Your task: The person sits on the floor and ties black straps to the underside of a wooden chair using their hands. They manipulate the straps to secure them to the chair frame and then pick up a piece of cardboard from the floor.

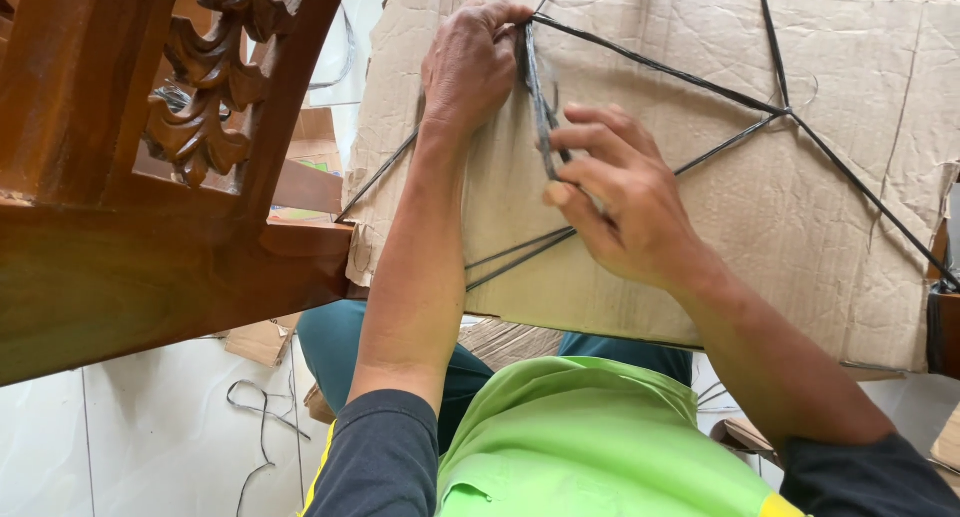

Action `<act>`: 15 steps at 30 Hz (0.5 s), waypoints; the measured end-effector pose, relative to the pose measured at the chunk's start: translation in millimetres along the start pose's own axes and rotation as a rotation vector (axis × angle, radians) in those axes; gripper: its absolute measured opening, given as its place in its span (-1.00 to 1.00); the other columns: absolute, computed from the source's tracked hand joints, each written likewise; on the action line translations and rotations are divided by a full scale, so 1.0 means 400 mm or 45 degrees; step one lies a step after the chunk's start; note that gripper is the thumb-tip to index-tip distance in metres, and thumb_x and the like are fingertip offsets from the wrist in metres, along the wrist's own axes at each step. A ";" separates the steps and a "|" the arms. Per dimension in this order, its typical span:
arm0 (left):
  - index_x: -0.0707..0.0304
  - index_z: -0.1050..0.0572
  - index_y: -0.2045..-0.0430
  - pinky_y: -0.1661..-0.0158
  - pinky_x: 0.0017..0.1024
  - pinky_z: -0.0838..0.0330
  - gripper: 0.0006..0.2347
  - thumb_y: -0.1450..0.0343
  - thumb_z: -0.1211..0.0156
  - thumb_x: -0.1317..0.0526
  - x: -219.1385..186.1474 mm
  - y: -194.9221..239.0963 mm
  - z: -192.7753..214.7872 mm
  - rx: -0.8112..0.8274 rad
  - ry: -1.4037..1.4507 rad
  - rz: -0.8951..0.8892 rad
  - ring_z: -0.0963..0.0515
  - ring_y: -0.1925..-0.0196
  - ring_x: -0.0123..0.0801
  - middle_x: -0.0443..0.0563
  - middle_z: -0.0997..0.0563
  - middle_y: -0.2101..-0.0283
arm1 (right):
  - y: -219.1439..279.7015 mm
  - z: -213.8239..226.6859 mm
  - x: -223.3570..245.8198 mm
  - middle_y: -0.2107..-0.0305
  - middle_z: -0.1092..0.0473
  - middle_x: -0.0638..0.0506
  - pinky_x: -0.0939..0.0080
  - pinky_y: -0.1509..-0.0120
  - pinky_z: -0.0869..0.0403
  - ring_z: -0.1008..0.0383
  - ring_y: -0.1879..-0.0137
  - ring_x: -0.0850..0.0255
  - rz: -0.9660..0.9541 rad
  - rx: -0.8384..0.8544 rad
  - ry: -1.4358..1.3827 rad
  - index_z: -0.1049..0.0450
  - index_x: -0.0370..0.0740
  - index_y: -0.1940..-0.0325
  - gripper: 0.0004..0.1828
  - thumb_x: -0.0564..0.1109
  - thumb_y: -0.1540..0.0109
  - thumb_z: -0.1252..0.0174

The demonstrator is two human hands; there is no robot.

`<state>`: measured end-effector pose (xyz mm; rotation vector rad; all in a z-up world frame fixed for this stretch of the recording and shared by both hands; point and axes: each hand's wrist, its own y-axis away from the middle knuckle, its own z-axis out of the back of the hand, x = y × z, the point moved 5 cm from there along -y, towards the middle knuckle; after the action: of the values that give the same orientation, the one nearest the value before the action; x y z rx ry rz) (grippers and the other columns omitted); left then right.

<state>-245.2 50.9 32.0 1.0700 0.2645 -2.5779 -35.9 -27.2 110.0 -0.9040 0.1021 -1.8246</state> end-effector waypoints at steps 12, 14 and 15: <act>-0.14 -0.65 0.08 0.44 -0.40 -0.49 -0.72 -0.44 -0.06 0.30 0.015 -0.001 -0.021 -0.076 -0.039 -0.088 -0.64 0.24 -0.43 -0.20 -0.70 0.11 | 0.270 0.158 -0.063 0.68 -0.01 0.19 0.39 0.52 0.06 0.09 0.59 0.41 -1.033 -0.344 -0.733 -0.46 -0.30 0.08 -0.77 -0.14 -0.49 0.07; -0.18 -0.66 0.09 0.43 -0.34 -0.50 -0.70 -0.42 -0.06 0.31 0.019 0.001 -0.022 -0.106 -0.077 -0.081 -0.62 0.22 -0.38 -0.22 -0.69 0.15 | 0.305 0.179 -0.060 0.60 -0.11 0.22 0.40 0.51 0.04 0.03 0.52 0.44 -1.235 -0.265 -0.473 -0.52 -0.21 0.01 -0.84 -0.18 -0.46 -0.03; -0.18 -0.66 0.09 0.43 -0.34 -0.50 -0.70 -0.42 -0.06 0.31 0.015 0.004 -0.020 -0.101 -0.078 -0.087 -0.62 0.22 -0.38 -0.22 -0.69 0.15 | 0.307 0.183 -0.061 0.60 -0.11 0.22 0.40 0.51 0.04 0.03 0.52 0.44 -1.239 -0.272 -0.473 -0.52 -0.21 0.01 -0.84 -0.18 -0.46 -0.03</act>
<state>-243.3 50.4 22.2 0.9687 0.3905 -2.6313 107.7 -37.9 92.4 -1.6091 -0.4629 -2.4981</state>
